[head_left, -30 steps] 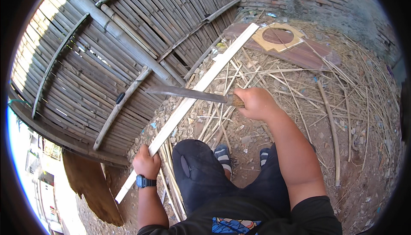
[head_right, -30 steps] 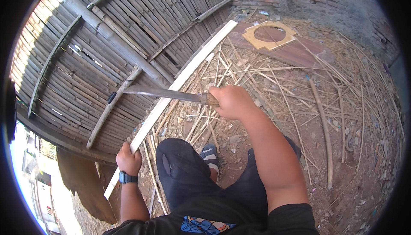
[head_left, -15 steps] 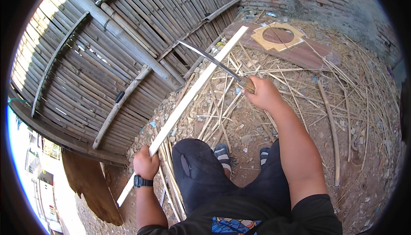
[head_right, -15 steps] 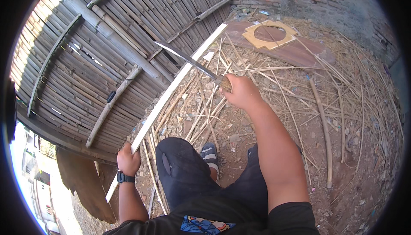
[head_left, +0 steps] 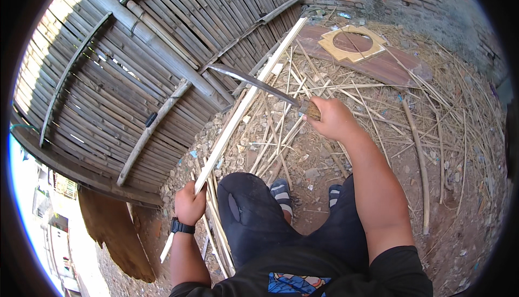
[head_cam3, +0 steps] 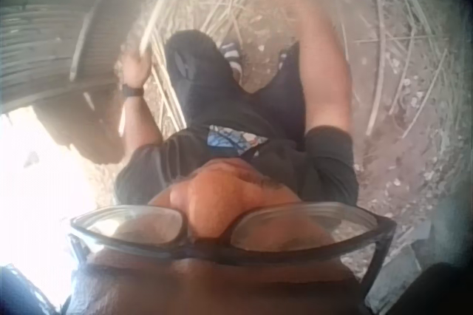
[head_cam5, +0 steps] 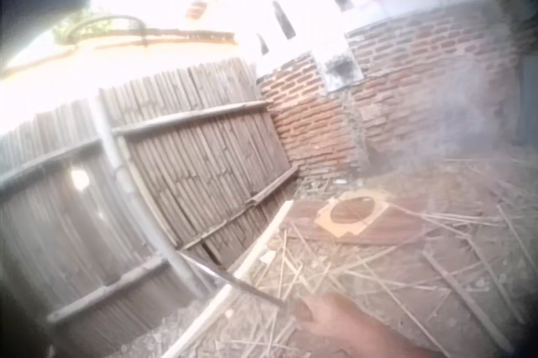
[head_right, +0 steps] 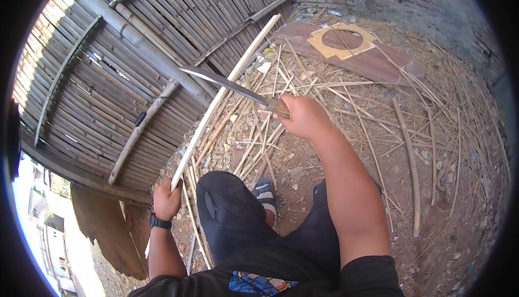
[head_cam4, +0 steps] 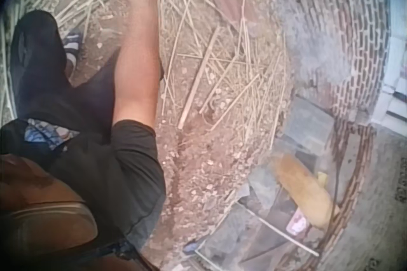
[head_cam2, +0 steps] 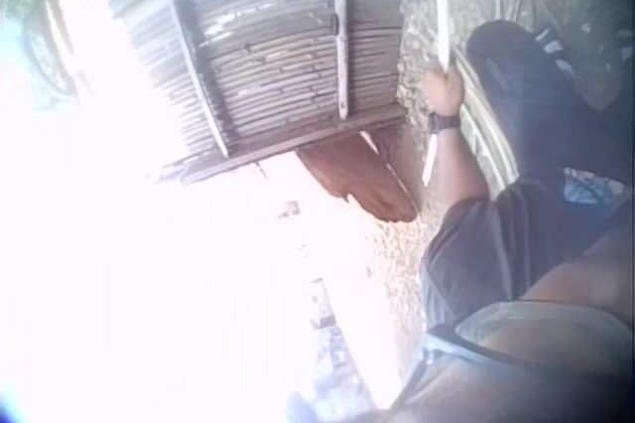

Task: The person splits a long bamboo pole into thin strips using a machete and a wooden mallet. They repeatedly strike the blade to drive it through the bamboo, then pull the resulting strips apart by hand.

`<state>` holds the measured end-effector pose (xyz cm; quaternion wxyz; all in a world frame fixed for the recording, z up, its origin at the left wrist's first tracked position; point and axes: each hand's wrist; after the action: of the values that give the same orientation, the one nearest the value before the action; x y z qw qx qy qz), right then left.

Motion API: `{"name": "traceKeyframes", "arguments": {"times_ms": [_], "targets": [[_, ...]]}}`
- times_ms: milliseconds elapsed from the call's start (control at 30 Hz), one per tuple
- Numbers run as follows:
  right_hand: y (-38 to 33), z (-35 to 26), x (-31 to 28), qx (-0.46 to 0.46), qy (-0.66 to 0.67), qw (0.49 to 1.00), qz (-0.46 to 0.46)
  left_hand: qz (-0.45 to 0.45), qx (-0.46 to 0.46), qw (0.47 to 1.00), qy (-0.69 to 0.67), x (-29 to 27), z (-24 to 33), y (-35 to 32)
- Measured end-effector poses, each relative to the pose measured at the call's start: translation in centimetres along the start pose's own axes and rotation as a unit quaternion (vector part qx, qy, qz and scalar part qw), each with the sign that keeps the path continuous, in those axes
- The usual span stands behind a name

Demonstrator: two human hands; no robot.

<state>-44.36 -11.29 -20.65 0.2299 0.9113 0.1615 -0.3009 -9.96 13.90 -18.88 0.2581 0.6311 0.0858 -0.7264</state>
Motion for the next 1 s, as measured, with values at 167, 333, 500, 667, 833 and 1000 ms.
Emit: {"name": "traceKeyframes", "arguments": {"times_ms": [167,333,500,667,833,1000], "targets": [[-0.9,-2.5,2.4,-0.085,-0.054,0.991,-0.088,-0.048,0.011,0.998,-0.037,1.0,0.0,0.0],[-1.9,-4.2,4.0,-0.251,-0.078,0.959,-0.101,-0.167,0.021,0.977,-0.128,0.7,0.9,-0.1],[-0.1,-0.4,1.9,-0.063,0.008,0.998,-0.024,-0.239,-0.013,0.944,-0.229,0.3,-0.9,-0.8],[-1.0,-2.1,3.4,-0.14,-0.052,0.986,-0.069,-0.167,0.004,0.975,-0.144,0.5,-1.5,-1.2],[-1.7,-4.5,4.6,-0.205,-0.109,0.959,-0.16,0.02,0.077,0.994,0.079,0.0,0.1,-1.6],[0.0,-0.7,1.8,0.003,-0.045,0.993,-0.109,0.098,0.057,0.981,0.155,-0.2,-1.6,-1.5]]}}
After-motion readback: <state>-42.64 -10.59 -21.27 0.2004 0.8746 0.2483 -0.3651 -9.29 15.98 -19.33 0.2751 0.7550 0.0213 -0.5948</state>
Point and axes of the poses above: each hand's wrist, its own y-axis towards the middle knuckle, its own x-axis out of the palm, z = x × y, and after that the axes turned 7 degrees about y, right-handed
